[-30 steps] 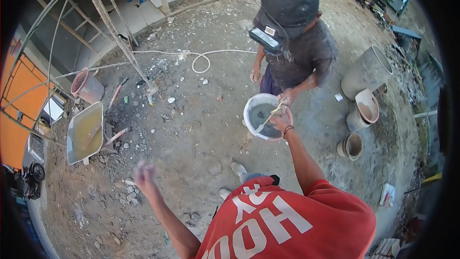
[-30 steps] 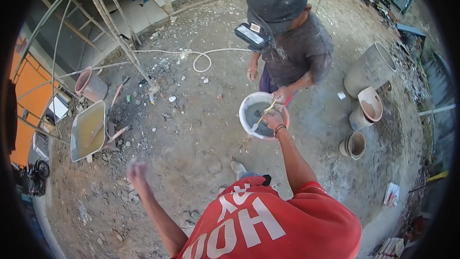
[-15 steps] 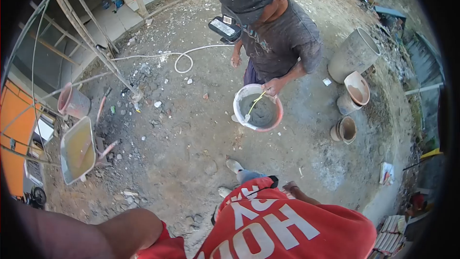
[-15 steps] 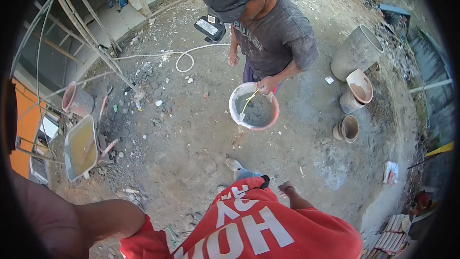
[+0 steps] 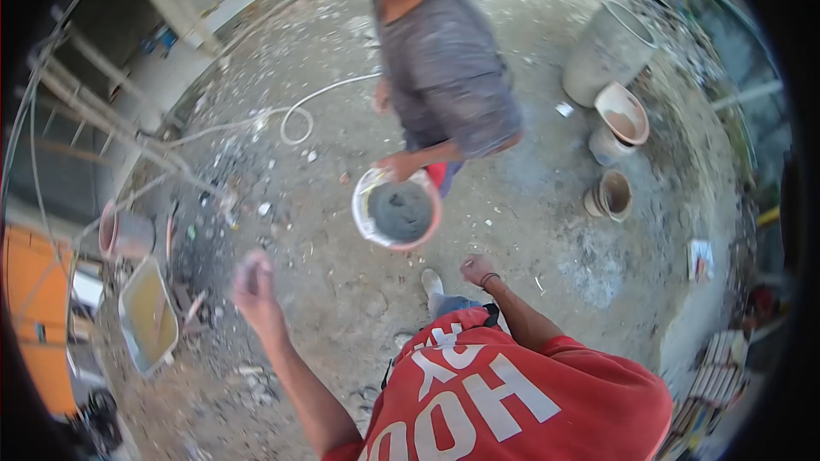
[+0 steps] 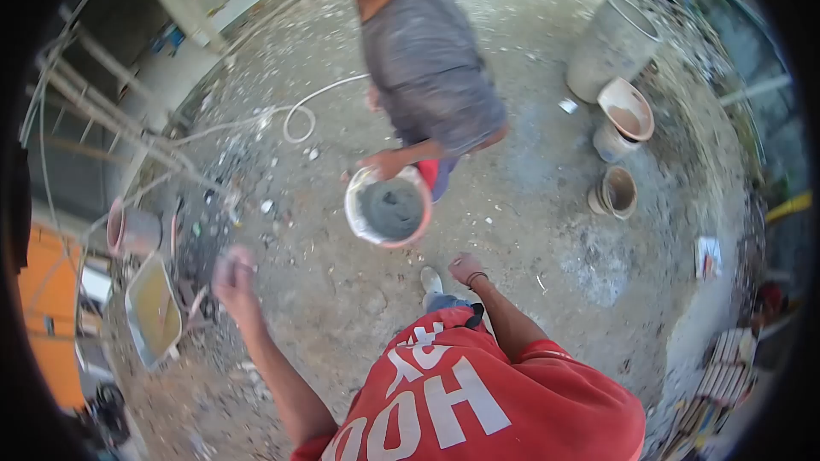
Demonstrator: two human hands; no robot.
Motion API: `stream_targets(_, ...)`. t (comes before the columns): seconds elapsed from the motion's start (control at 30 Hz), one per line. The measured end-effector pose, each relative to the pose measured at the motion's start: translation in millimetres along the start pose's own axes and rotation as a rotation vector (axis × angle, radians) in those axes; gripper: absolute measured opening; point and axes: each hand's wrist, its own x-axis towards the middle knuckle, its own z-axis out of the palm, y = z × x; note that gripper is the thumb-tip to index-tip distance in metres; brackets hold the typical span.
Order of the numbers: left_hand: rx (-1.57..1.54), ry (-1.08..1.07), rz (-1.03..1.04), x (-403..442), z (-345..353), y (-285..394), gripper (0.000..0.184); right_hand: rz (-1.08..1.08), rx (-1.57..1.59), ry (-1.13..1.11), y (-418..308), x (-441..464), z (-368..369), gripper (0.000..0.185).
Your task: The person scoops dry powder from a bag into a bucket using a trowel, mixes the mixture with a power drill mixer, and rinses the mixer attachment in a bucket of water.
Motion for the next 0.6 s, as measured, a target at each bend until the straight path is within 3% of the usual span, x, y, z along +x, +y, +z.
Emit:
stream_targets(0.03, 0.092, -0.037, -0.161, -15.8, 11.8, -71.5, 0.010, -0.029, -0.110, 0.016, 2.0, 7.5, -5.2, 0.026)
stream_targets(0.07, 0.145, -0.204, -0.313, -40.0, 10.9, -154.0, 0.015, -0.052, -0.222, 0.039, 9.3, 14.4, -18.0, 0.025)
stream_targets(0.1, 0.301, -0.315, -0.378, -77.1, 17.1, -209.7, 0.021, -0.017, -0.190, 0.089, 17.5, 15.7, -34.6, 0.025)
stream_targets(0.17, 0.446, -0.498, -0.547, -164.6, 4.0, -359.5, 0.029, -0.015, -0.475, 0.116, 33.1, 11.5, -65.4, 0.025)
stream_targets(0.2, 0.497, -0.513, -0.609, -202.9, 9.0, -339.0, 0.030, 0.017, -0.453, 0.142, 56.0, 13.1, -74.9, 0.025)
stream_targets(0.23, 0.548, -0.733, -0.812, -224.9, 5.9, -347.8, 0.031, -0.042, -0.660, 0.076, 92.6, 22.2, -85.1, 0.026)
stream_targets(0.27, 0.532, -0.812, -0.944, -242.6, 1.8, -341.8, 0.030, -0.107, -0.867, 0.003, 121.8, 26.3, -96.5, 0.026)
stream_targets(0.33, 0.453, -0.863, -1.139, -268.0, -10.0, -331.2, 0.030, 0.106, -0.883, -0.019, 163.4, 14.2, -119.7, 0.028)
stream_targets(0.4, 0.391, -0.823, -1.212, -267.1, -19.5, -323.8, 0.030, 0.498, -0.372, 0.355, 197.8, -22.3, -128.5, 0.031)
stream_targets(0.43, 0.362, -0.794, -1.232, -260.6, -22.7, -319.9, 0.030, 0.627, -0.212, 0.433, 226.5, -37.2, -122.6, 0.032)
stream_targets(0.47, 0.330, -0.759, -1.239, -252.3, -23.0, -320.6, 0.031, 0.513, -0.372, 0.421, 248.7, -57.8, -114.1, 0.034)
stream_targets(0.5, 0.278, -0.725, -1.241, -241.9, -18.9, -321.7, 0.031, 0.581, -0.238, 0.470, 265.2, -84.5, -100.1, 0.038)
stream_targets(0.53, 0.197, -0.688, -1.233, -226.4, -11.5, -321.5, 0.031, 0.485, -0.482, 0.388, 325.5, -88.1, -74.5, 0.038)
stream_targets(0.57, 0.082, -0.654, -1.233, -209.4, -2.1, -326.1, 0.032, 0.684, -0.074, 0.427, 278.1, -125.8, -74.4, 0.045)
stream_targets(0.6, -0.578, -0.770, -1.402, -177.5, -3.2, -339.3, 0.032, 0.705, -0.168, 0.181, 240.6, -147.3, -79.5, 0.043)
